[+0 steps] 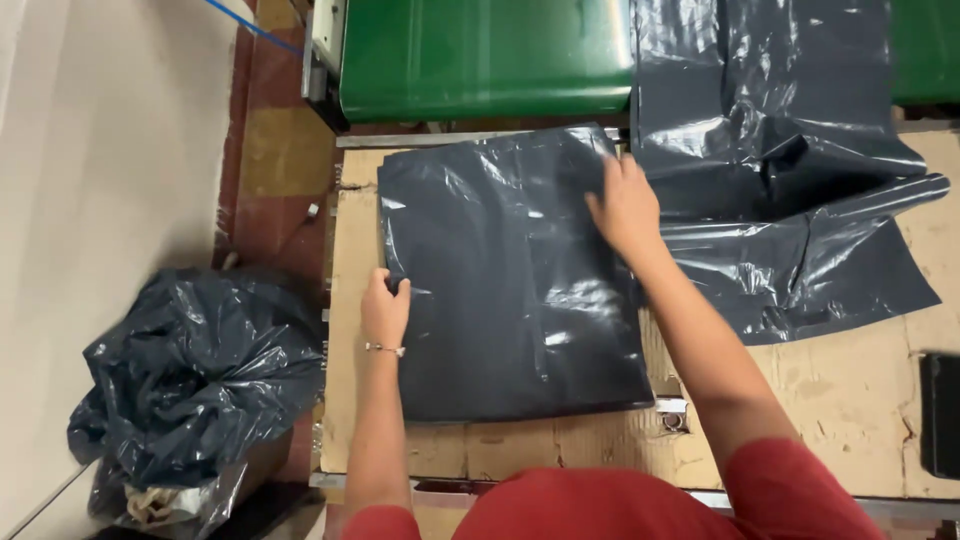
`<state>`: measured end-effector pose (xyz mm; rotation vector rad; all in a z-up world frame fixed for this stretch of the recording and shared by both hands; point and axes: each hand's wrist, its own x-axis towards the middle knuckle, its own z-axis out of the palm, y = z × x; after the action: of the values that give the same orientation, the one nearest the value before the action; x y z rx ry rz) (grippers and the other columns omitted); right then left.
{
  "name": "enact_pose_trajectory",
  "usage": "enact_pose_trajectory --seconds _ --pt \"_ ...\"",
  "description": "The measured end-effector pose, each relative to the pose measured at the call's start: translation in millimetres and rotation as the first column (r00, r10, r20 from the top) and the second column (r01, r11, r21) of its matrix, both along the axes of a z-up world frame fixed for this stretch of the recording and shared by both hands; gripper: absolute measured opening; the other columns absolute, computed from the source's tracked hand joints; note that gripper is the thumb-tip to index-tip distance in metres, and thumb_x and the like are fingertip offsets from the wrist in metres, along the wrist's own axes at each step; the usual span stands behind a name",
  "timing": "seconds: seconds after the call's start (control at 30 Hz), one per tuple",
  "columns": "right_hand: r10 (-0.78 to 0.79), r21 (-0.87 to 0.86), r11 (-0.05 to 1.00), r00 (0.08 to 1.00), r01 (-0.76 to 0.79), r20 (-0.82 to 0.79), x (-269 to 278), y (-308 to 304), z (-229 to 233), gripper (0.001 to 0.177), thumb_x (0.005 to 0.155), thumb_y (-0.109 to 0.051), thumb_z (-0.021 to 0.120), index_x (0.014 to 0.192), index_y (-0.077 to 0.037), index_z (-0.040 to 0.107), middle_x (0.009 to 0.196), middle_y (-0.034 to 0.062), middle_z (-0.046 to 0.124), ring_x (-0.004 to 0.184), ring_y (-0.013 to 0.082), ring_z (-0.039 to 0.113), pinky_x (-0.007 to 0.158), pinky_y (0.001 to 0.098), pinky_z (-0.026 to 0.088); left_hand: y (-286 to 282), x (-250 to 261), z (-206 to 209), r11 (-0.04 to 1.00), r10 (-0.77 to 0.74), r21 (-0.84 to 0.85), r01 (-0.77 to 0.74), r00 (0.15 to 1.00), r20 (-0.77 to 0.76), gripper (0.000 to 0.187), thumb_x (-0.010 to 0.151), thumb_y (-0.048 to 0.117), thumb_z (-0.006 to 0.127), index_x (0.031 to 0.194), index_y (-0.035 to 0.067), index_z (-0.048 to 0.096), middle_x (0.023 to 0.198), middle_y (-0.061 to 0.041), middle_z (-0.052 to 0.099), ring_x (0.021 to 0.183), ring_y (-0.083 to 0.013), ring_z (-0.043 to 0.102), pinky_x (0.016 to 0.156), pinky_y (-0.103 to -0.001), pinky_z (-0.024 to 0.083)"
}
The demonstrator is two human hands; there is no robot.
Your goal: Folding large plastic bags into smaller rectangles and stacking them on a workbench
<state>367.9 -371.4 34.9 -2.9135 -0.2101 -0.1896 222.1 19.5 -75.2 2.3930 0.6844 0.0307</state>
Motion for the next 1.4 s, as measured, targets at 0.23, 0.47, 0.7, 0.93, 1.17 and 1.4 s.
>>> enact_pose_trajectory --seconds 0.23,0.47,0.7,0.93,1.17,1.4 --pt "0.076 -0.077 0.993 0.979 -0.092 -0.190 113.4 18.9 -83.4 0.098 0.073 -0.037 0.090 0.152 -0.004 0.044 0.146 0.0196 0.051 0.130 0.0413 0.056 0.102 0.0571 0.049 -110.6 4.3 33.1 0.678 -0.533 0.670 0.302 0.830 0.165 0.048 0.088 0.043 0.069 0.127 0.015 0.064 0.121 -0.008 0.064 0.118 -0.0279 0.059 0.094 -0.043 0.047" --pt "0.165 0.143 0.976 0.986 -0.162 -0.008 98.4 25.9 -131.2 0.044 0.073 -0.014 0.081 0.116 -0.014 0.073 0.101 0.0096 0.067 0.097 0.0369 0.069 0.085 0.0502 0.056 -144.8 19.7 14.2 0.857 -0.337 -0.194 0.477 0.804 0.490 0.031 0.092 0.028 0.072 0.116 0.009 0.065 0.097 -0.011 0.066 0.094 -0.0297 0.066 0.068 -0.031 0.062" --pt "0.384 0.333 0.805 0.859 -0.491 0.337 -97.2 -19.1 -53.4 0.023 0.078 -0.016 0.078 0.096 -0.013 0.065 0.093 0.0102 0.057 0.093 0.0371 0.058 0.088 0.0500 0.044 -12.0 23.5 -20.6 -0.671 -0.035 -0.742 -0.007 0.999 0.022 0.104 0.082 0.084 0.049 0.139 -0.001 0.060 0.158 -0.029 0.042 0.151 -0.0474 0.031 0.111 -0.068 0.035" --pt "0.413 0.165 0.873 0.875 -0.459 0.253 -236.2 -52.1 -104.9 0.015 0.081 -0.014 0.075 0.088 -0.019 0.063 0.092 0.0020 0.056 0.109 0.0277 0.060 0.100 0.0455 0.045 59.6 -26.5 -76.4 -0.047 0.303 -0.999 -0.025 0.952 -0.039 0.056 0.098 0.042 0.068 0.144 0.010 0.058 0.148 -0.012 0.057 0.138 -0.0308 0.051 0.118 -0.054 0.038" --pt "0.373 0.143 0.905 0.909 -0.401 0.188 -270.4 -81.1 -103.4 0.030 0.082 -0.055 0.068 0.095 -0.028 0.069 0.105 -0.0022 0.060 0.110 0.0243 0.056 0.097 0.0432 0.038 -1.8 -61.7 -6.0 0.940 0.200 -0.279 -0.197 0.980 -0.017 0.071 0.085 0.042 0.080 0.147 0.021 0.052 0.143 -0.011 0.062 0.134 -0.0252 0.058 0.110 -0.040 0.048" --pt "0.377 0.353 0.686 0.726 -0.637 0.576 -222.3 88.2 -14.1 0.052 0.106 -0.052 0.046 0.114 -0.006 0.069 0.122 0.0215 0.066 0.122 0.0442 0.062 0.098 0.0545 0.048 -160.3 -72.2 24.1 0.789 -0.411 0.577 0.213 0.880 0.237 0.069 0.082 0.040 0.078 0.142 0.012 0.059 0.152 -0.014 0.053 0.150 -0.0385 0.036 0.109 -0.077 0.029"
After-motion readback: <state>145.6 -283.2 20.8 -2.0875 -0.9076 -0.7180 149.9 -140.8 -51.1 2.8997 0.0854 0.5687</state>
